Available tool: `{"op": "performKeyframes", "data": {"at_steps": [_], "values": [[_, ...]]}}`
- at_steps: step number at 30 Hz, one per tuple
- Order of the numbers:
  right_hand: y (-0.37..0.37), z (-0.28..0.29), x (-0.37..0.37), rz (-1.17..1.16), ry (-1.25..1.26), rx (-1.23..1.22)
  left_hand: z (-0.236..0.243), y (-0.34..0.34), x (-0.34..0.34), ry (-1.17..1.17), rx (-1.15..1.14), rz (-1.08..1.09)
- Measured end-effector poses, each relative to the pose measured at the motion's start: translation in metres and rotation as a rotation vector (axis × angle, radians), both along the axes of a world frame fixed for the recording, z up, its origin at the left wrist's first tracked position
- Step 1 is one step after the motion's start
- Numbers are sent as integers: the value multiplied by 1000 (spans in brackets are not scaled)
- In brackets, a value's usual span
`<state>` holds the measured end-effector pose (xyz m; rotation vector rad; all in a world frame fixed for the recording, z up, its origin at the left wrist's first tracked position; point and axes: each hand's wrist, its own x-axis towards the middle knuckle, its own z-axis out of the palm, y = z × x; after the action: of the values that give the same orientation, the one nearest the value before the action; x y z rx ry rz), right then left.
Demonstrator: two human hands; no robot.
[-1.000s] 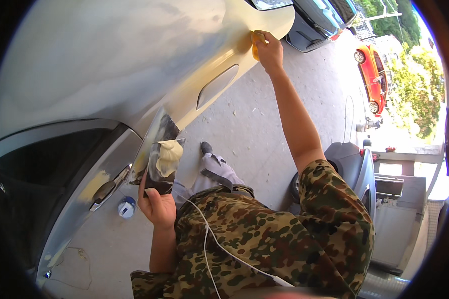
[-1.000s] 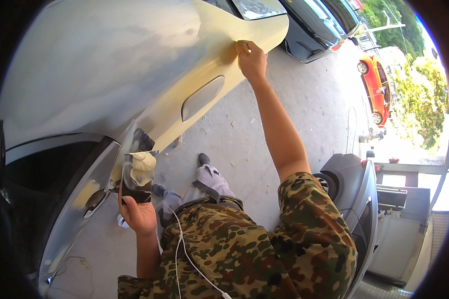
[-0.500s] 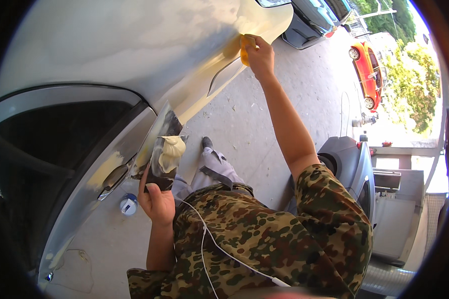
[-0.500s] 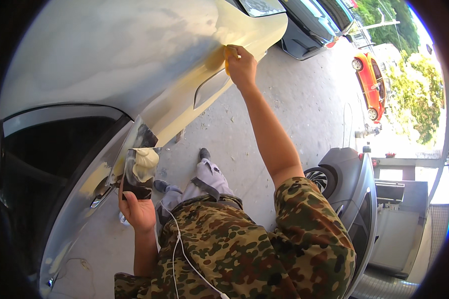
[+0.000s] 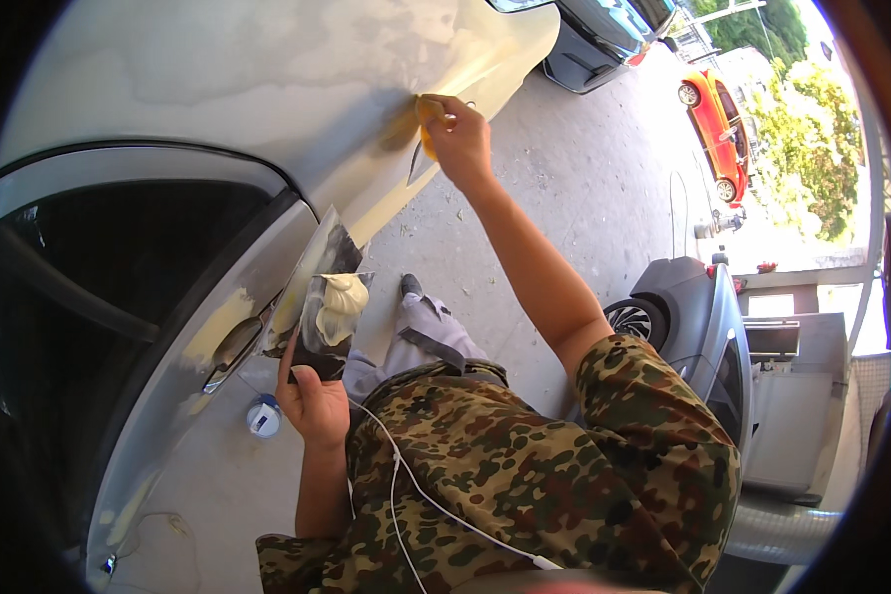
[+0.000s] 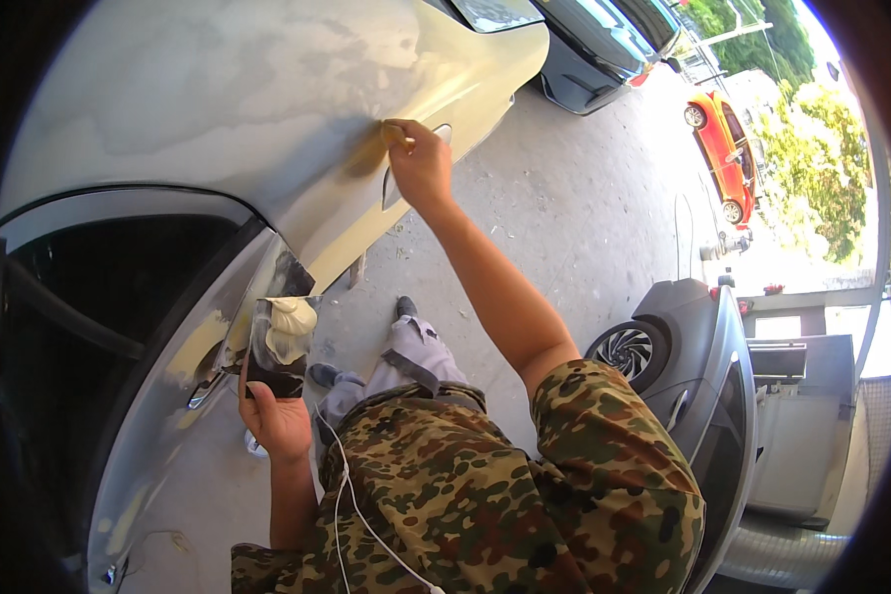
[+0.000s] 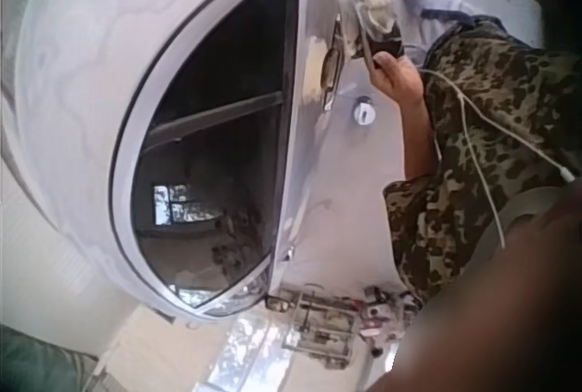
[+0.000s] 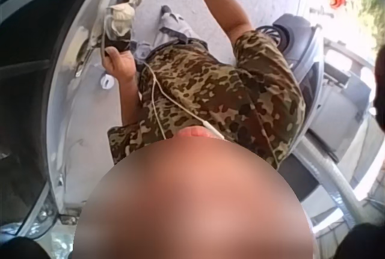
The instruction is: The person spreads a creamy body filler onto a metal spreader, then applies and smooths it onto the front fender of a silver car. They repeatedly add more filler and use a sponge to wipe and level the surface, working across the fender area.
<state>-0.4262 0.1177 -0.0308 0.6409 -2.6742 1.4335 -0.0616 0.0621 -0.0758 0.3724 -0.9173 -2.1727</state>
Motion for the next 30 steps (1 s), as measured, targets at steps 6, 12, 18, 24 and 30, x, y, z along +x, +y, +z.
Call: {"op": "performKeyframes", "data": {"at_steps": [6, 12, 18, 24, 30], "values": [[-15, -5, 36, 86, 25, -63, 3, 5, 2, 8, -23, -14], [-13, -14, 53, 277, -147, -170, 11, 6, -3, 8, -49, -17], [40, -15, -9, 129, -391, -376, 14, 15, -25, -32, -56, 20], [81, -8, -106, 25, -323, -367, 14, 20, -42, -74, -77, 61], [88, 12, -206, -48, -179, -70, 25, 37, -78, -122, -84, 94]]}}
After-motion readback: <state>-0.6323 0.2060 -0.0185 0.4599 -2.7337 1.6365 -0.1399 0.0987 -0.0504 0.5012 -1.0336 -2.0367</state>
